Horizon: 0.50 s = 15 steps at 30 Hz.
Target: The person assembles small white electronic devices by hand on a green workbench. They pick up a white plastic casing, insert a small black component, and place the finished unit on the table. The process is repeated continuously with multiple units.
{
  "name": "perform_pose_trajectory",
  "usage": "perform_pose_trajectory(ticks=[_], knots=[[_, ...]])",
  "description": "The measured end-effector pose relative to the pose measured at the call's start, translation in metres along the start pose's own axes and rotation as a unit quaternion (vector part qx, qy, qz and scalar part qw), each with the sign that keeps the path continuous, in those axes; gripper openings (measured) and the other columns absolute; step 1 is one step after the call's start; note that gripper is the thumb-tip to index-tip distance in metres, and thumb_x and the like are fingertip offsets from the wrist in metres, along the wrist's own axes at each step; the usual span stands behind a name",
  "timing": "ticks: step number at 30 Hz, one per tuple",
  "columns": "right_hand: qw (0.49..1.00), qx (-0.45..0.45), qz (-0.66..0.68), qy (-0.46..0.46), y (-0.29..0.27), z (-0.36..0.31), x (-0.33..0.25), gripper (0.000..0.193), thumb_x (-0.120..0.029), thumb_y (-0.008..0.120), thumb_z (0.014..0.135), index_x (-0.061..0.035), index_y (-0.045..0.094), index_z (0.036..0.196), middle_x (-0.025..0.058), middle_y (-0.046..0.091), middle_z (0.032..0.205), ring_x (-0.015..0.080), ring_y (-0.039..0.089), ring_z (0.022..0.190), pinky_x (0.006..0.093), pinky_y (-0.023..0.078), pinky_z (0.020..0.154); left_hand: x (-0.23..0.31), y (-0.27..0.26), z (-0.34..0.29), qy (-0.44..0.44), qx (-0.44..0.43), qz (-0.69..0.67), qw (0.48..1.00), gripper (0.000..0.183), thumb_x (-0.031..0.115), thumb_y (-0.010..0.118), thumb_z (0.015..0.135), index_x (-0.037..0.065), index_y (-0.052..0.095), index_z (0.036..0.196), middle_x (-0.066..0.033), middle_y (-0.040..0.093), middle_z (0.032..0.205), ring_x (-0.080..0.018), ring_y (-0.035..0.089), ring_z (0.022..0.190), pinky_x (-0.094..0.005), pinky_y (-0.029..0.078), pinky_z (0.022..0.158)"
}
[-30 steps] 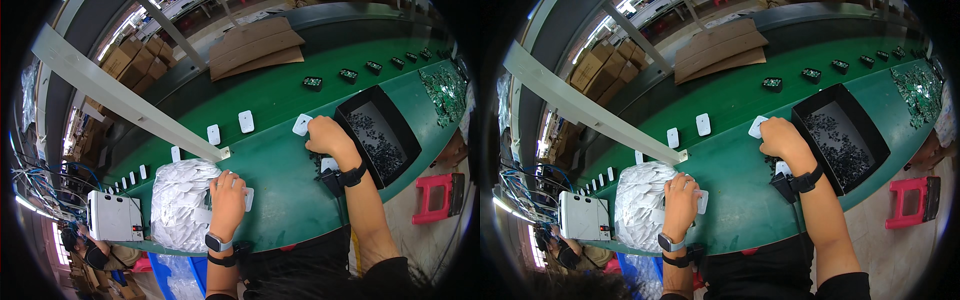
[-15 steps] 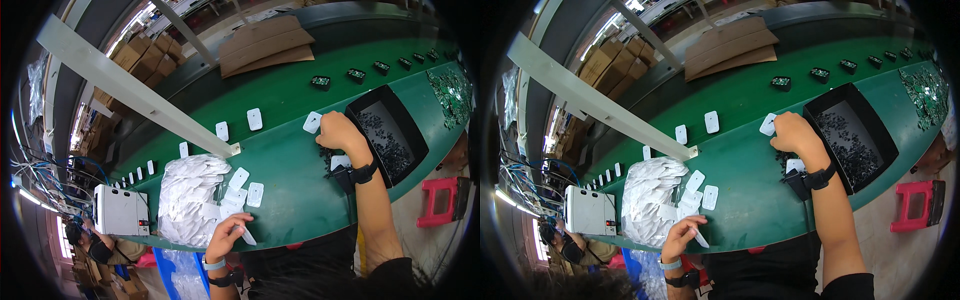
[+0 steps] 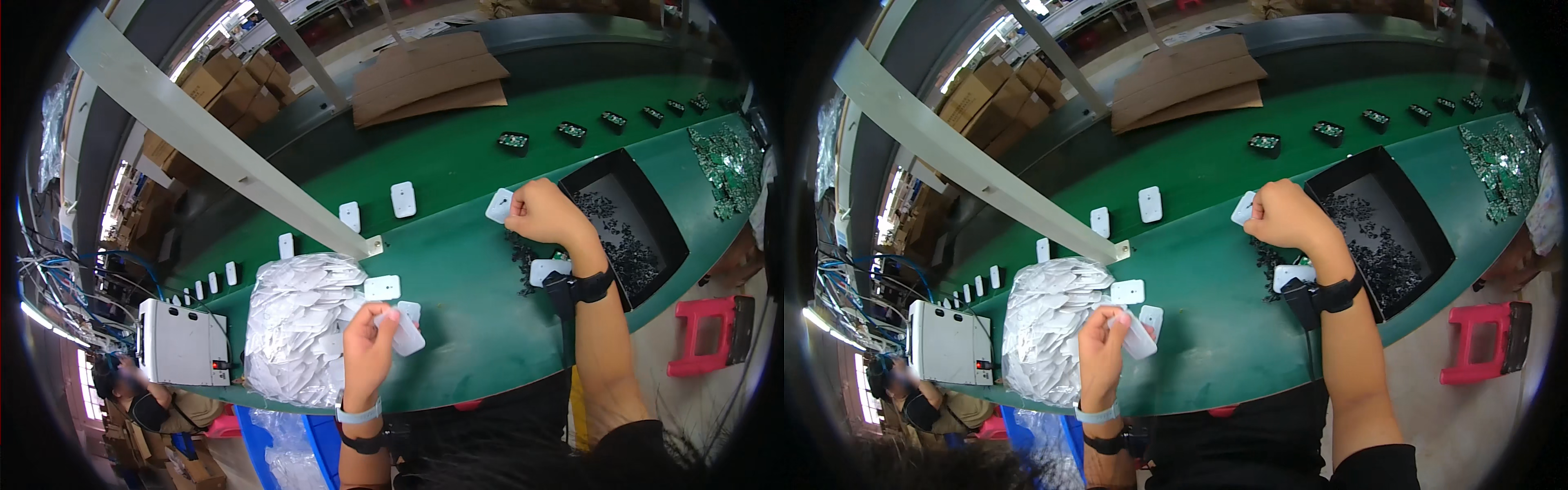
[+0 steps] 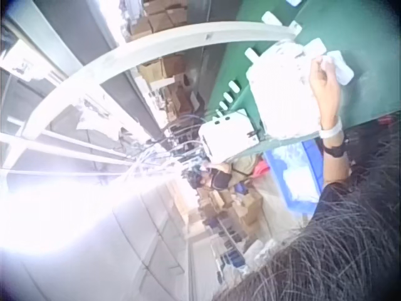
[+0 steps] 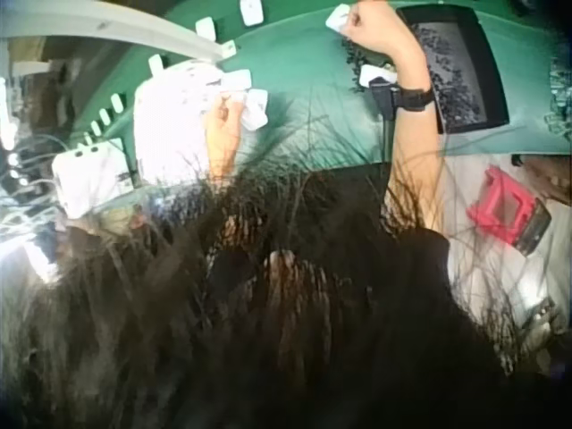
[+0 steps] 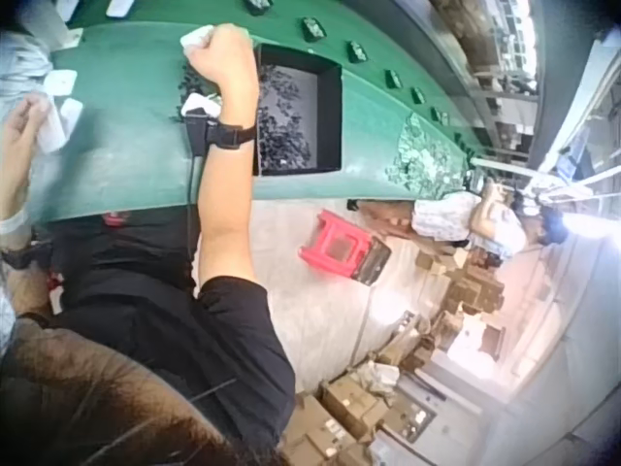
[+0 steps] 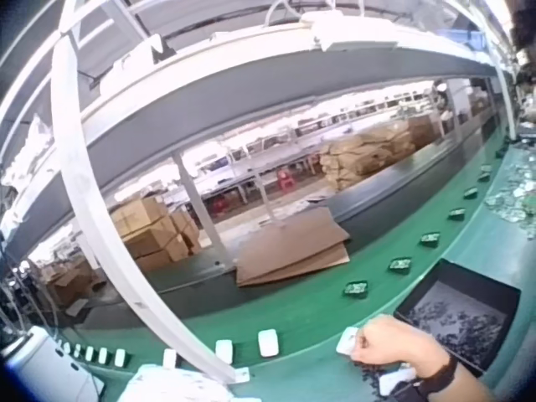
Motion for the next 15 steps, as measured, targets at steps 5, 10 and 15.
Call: perform_pose_trajectory(ticks=[5, 10, 15], knots=[[0.997, 0.044, -0.063, 0.011, 0.004, 0.003, 0.014, 0.01, -0.008, 0.068, 0.074, 0.0014, 0.071, 0.072, 0.0255, 0.068, 0.076, 0.0414, 0.069, 0.074, 0.0438, 0.057, 0.072, 0.011, 0.042, 0.051, -0.014, -0.045, -0.23, 0.972, 0.018, 0.02, 0.052, 0.108, 0.003, 0.056, 0.104, -0.0118, 0.066, 0.083, -0.0288, 0.074, 0.077, -0.0484, 0.065, 0.069], [0.997, 0.014, -0.072, 0.003, 0.011, 0.002, 0.015, 0.009, -0.005, 0.065, 0.076, 0.0014, 0.072, 0.075, 0.0249, 0.069, 0.078, 0.0415, 0.069, 0.074, 0.0449, 0.057, 0.073, 0.003, 0.061, 0.084, 0.016, -0.053, -0.223, 0.973, 0.02, 0.023, 0.052, 0.109, 0.004, 0.055, 0.107, -0.0078, 0.061, 0.088, -0.0282, 0.073, 0.082, -0.0396, 0.061, 0.061], [0.996, -0.007, -0.091, 0.014, 0.015, 0.003, 0.014, 0.008, -0.004, 0.066, 0.075, 0.0012, 0.072, 0.074, 0.0247, 0.068, 0.077, 0.0411, 0.068, 0.072, 0.0445, 0.057, 0.071, -0.007, 0.051, 0.084, -0.004, -0.044, -0.209, 0.977, 0.02, 0.023, 0.053, 0.109, 0.003, 0.056, 0.111, -0.008, 0.062, 0.092, -0.0265, 0.072, 0.08, -0.0314, 0.052, 0.056]])
Point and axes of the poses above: each hand's wrist, its own z-axis towards the middle knuckle, its own y-axis out of the palm, x = y × z, the point moved 1 cm from there along z, towards the middle knuckle
